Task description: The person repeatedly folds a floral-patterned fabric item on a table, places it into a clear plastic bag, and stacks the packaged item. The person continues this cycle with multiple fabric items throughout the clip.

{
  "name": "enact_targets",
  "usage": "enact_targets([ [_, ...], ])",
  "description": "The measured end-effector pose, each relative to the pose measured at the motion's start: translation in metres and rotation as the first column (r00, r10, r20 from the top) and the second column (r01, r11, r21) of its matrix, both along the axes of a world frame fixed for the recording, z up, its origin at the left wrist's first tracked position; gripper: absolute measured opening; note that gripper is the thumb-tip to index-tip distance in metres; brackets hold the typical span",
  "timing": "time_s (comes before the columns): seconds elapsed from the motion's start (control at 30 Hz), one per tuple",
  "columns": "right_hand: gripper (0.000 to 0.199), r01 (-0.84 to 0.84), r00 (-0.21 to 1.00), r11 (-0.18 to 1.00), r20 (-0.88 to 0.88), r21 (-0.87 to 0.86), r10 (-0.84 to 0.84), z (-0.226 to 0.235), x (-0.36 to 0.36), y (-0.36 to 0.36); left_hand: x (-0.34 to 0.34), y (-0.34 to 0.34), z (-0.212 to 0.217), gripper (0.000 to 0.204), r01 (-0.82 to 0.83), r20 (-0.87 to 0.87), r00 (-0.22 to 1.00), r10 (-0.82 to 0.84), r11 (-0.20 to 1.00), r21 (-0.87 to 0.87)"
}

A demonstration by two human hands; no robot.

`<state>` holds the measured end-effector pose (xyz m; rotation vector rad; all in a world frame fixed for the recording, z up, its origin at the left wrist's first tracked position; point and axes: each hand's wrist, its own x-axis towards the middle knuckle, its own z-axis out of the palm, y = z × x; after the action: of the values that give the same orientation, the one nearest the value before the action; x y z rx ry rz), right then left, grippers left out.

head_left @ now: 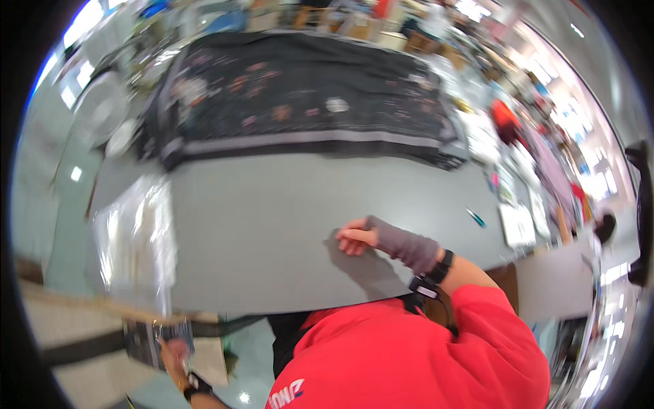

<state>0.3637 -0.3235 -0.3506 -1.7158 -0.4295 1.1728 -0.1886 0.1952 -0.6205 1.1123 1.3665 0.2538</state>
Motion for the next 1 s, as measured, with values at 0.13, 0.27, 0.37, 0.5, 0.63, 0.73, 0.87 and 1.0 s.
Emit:
enact_targets([
  [0.13,0.033,0.296,0.939,0.954,0.171,0.044,-0.299,-0.02,0.069,-0.084,0.014,0.055,0.035,0.075,-0.001,-0.266,0.957,0.115,0.919,0.395],
  [0.27,0.025,0.802,0.439,0.568,0.462,0.185,-0.771,-0.019,0.154,-0.196,0.115,0.027,0.138,0.037,0.2,-0.233,0.968,0.094,0.273,0.941],
  [0.37,0.026,0.832,0.196,0.42,0.519,0.361,-0.832,-0.023,0.221,-0.244,0.271,-0.047,0.231,0.039,0.03,0.022,0.994,-0.106,0.466,0.884],
  [0.5,0.033,0.919,-0.053,0.242,0.704,0.312,-0.708,-0.04,0.284,-0.277,0.489,-0.219,0.318,0.016,0.457,-0.078,0.564,-0.822,0.232,0.859],
  [0.63,0.037,0.922,-0.001,0.237,0.615,0.305,-0.789,-0.058,0.295,-0.296,0.671,-0.407,0.344,0.004,0.348,-0.192,0.064,-0.979,-0.158,0.924],
  [0.73,0.035,0.892,0.089,0.278,0.466,0.357,-0.881,-0.06,0.287,-0.304,0.771,-0.524,0.34,0.021,0.185,-0.291,-0.044,-0.956,-0.294,0.938],
  [0.87,0.025,0.868,0.09,0.212,0.279,0.449,-0.956,-0.051,0.278,-0.308,0.855,-0.607,0.308,0.028,-0.105,-0.424,0.093,-0.901,-0.432,0.896],
  [1.0,0.024,0.869,0.217,0.278,0.189,0.41,-0.958,-0.039,0.274,-0.314,0.898,-0.61,0.275,0.008,-0.156,-0.457,0.166,-0.874,-0.481,0.863],
])
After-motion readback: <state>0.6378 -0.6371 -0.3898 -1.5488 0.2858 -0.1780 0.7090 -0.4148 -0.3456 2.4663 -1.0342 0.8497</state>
